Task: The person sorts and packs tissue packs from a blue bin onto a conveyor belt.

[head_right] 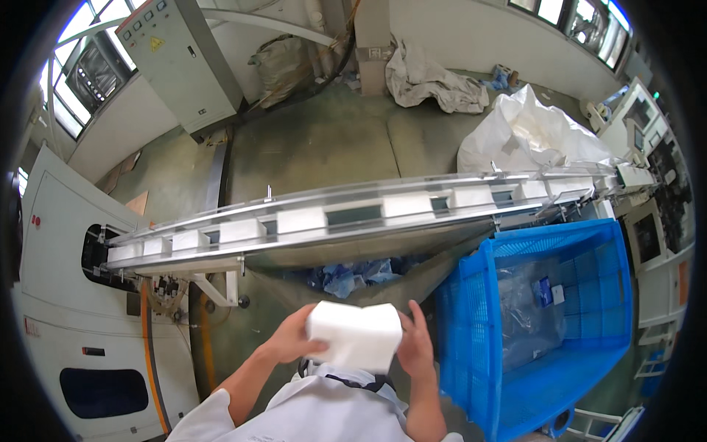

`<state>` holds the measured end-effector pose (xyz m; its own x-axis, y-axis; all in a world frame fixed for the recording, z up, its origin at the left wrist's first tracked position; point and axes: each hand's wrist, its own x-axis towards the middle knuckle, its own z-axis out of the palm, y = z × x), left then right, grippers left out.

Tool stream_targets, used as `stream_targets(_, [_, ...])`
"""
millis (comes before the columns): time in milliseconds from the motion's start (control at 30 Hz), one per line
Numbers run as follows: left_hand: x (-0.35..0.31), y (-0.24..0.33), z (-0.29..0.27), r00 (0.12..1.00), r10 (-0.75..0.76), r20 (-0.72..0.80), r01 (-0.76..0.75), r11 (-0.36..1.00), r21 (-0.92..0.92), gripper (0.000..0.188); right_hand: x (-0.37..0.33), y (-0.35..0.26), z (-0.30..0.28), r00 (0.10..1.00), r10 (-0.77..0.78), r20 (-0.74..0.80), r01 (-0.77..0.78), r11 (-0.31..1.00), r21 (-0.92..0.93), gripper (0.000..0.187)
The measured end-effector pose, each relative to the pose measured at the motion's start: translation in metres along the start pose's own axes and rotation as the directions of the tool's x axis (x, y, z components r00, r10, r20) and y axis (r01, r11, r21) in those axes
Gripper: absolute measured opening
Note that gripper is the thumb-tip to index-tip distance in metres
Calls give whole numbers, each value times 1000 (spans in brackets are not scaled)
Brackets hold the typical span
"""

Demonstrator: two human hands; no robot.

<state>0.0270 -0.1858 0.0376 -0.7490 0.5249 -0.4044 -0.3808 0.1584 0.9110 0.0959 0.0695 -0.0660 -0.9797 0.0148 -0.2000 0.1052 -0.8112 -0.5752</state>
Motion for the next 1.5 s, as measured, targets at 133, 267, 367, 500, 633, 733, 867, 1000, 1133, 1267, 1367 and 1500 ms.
stream_targets(133, [23,-18,-55,993,64,-98,-75,990,-117,63,19,-8,-2,972,-72,-226,54,995,-86,62])
stream_targets(267, [38,1,-116,991,111,-80,-116,991,-60,52,59,-4,22,966,-145,-214,95,968,-231,49])
stream_targets(367, [32,8,-137,994,97,-55,-106,974,-202,56,63,25,38,922,-86,-376,-64,927,-369,42])
stream_targets(500, [23,37,-183,994,106,26,-107,991,76,62,74,45,75,918,-43,-393,-98,939,-330,32])
stream_targets(633, [24,48,-204,933,157,324,-157,987,-27,70,121,63,83,933,-44,-358,-63,957,-283,32])
stream_targets(733, [20,45,-223,961,91,261,-55,988,-141,73,163,96,122,976,214,35,-212,976,-56,59])
stream_targets(867, [5,-5,-284,1000,14,-27,-19,975,-221,60,171,151,183,931,355,83,-349,934,-79,71])
stream_targets(1000, [-15,-35,-327,967,-28,-253,-31,974,-226,51,197,195,219,891,453,9,-436,861,-261,63])
stream_targets(1133, [-30,-58,-413,921,-65,-384,-6,984,-181,52,253,250,268,811,584,-45,-567,762,-313,61])
stream_targets(1267, [8,-38,-472,970,-171,-172,126,962,-241,61,300,251,278,862,505,-49,-490,802,-341,55])
stream_targets(1367, [53,-61,-502,904,-364,-223,391,916,91,22,293,204,261,935,352,-51,-331,810,-485,51])
stream_targets(1500, [92,-91,-491,898,-343,-275,430,559,709,46,246,134,194,953,294,70,-167,706,-689,37])
